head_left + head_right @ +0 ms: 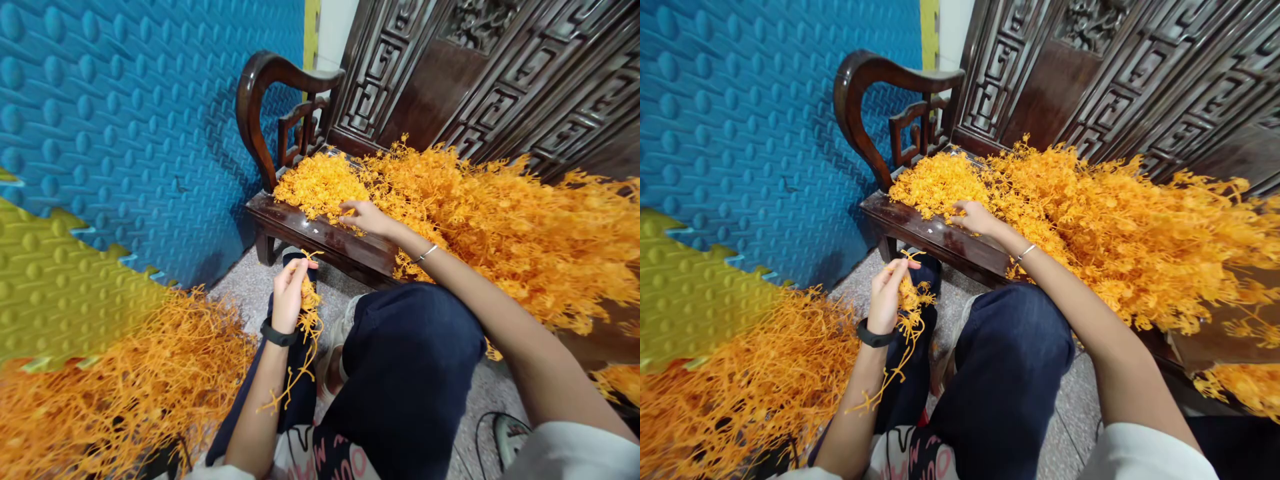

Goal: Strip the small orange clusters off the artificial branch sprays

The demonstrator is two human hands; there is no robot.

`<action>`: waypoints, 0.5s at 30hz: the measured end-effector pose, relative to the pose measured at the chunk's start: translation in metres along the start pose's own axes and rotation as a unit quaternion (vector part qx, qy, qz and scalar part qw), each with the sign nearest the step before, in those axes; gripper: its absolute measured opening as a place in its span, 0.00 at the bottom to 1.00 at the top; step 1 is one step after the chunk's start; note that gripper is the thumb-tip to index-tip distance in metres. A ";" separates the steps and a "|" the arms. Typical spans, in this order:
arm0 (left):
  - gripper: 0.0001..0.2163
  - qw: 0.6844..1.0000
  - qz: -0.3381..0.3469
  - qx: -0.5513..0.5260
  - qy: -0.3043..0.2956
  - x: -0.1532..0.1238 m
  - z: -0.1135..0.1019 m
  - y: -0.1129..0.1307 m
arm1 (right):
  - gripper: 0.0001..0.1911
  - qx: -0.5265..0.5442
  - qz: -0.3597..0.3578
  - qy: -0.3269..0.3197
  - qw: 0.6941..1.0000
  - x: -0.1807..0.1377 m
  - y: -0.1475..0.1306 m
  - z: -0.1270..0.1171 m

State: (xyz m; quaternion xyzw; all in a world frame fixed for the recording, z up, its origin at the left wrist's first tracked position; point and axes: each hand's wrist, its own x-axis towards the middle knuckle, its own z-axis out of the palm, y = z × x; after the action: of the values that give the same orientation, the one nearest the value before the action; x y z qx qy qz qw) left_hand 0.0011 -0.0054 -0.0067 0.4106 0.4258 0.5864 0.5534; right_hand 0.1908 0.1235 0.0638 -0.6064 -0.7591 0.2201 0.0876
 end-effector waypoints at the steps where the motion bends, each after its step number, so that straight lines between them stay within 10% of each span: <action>1: 0.13 1.000 -0.004 -0.004 -0.004 0.001 -0.001 0.001 | 0.20 0.038 -0.025 -0.066 0.997 -0.005 -0.005 0.001; 6: 0.11 1.000 0.004 -0.028 -0.006 0.004 -0.008 0.005 | 0.23 0.177 -0.109 -0.310 0.928 -0.026 -0.033 0.003; 15: 0.15 0.998 0.005 -0.046 -0.041 0.001 -0.002 0.006 | 0.12 0.012 -0.233 -0.236 0.943 -0.045 -0.069 0.008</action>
State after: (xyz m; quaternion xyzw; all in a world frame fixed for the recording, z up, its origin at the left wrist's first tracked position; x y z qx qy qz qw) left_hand -0.0025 -0.0051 -0.0018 0.4106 0.3727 0.5912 0.5857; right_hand 0.1377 0.0667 0.0936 -0.3425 -0.8753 0.3392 -0.0382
